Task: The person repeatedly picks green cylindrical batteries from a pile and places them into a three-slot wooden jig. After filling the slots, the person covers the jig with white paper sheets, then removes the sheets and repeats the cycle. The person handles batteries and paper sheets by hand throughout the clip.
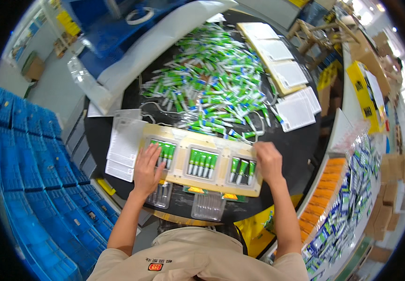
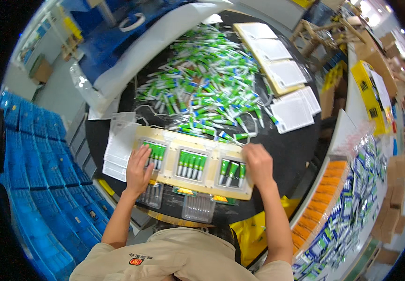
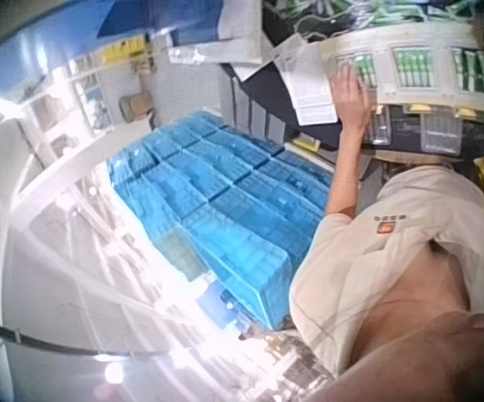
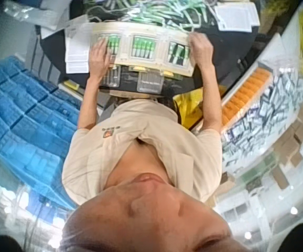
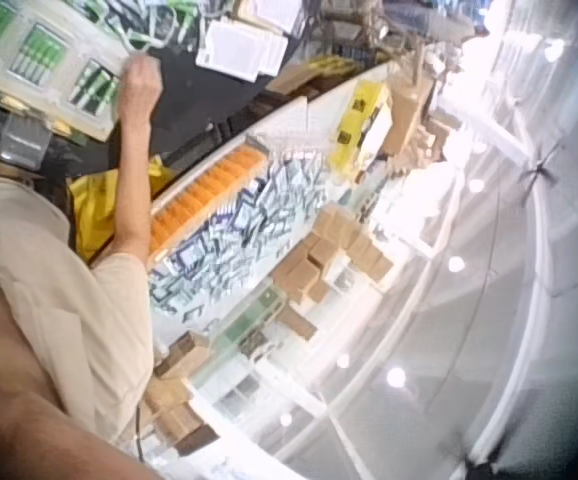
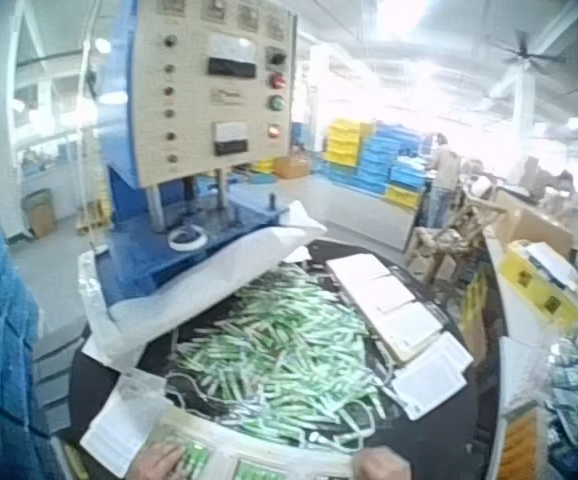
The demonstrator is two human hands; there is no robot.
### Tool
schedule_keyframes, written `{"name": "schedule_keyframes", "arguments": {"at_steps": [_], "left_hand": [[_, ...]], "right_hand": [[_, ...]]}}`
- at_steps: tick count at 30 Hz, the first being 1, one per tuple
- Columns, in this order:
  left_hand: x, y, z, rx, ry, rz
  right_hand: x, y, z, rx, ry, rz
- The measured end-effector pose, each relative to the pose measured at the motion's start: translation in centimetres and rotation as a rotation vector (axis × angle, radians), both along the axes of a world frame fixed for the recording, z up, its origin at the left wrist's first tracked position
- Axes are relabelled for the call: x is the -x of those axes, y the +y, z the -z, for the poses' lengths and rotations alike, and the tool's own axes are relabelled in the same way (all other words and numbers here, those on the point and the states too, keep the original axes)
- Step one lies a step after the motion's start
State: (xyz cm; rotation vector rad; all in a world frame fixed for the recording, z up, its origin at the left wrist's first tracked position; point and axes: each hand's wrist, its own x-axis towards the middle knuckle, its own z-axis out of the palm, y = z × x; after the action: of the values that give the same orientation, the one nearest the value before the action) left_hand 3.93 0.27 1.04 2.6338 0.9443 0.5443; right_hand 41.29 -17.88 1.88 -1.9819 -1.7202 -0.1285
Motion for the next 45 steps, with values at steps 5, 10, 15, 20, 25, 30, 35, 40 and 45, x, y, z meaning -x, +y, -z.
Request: {"name": "schedule_keyframes", "arguments": {"at_steps": [5, 10, 15, 20, 25, 30, 35, 40, 45], "left_hand": [[4.3, 1.8, -0.3, 0.083, 0.355, 0.104], [5.5, 1.7, 0.1, 0.041, 0.393, 0.093], [5.4, 1.4, 0.2, 0.037, 0.371, 0.054], [3.8, 1.2, -0.1, 0.003, 0.347, 0.188], [3.3, 1.7, 0.1, -0.020, 0.400, 0.224], [4.0, 1.9, 0.3, -0.033, 0.405, 0.222], [4.1, 1.6, 0.3, -0.045, 0.392, 0.208], [3.3, 1.5, 0.5, 0.017, 0.373, 0.271], [2.4, 1.0, -0.5, -0.010, 0.361, 0.254]], "right_hand": [[-3.5, 5.9, 1.6, 0.321, 0.063, 0.158], [-4.2, 6.0, 2.0, 0.254, 0.009, 0.103], [-1.1, 3.8, -0.2, 0.123, 0.339, 0.229], [2.5, 0.8, -1.7, 0.077, 0.363, 0.231], [4.5, -0.8, -1.7, 0.079, 0.418, 0.204], [5.8, -1.1, -2.2, 0.083, 0.362, 0.205], [7.0, -1.3, -2.3, 0.043, 0.311, 0.251], [8.7, -2.8, -2.4, -0.040, 0.188, 0.356], [10.9, -4.4, -0.7, -0.075, -0.083, 0.391]]}}
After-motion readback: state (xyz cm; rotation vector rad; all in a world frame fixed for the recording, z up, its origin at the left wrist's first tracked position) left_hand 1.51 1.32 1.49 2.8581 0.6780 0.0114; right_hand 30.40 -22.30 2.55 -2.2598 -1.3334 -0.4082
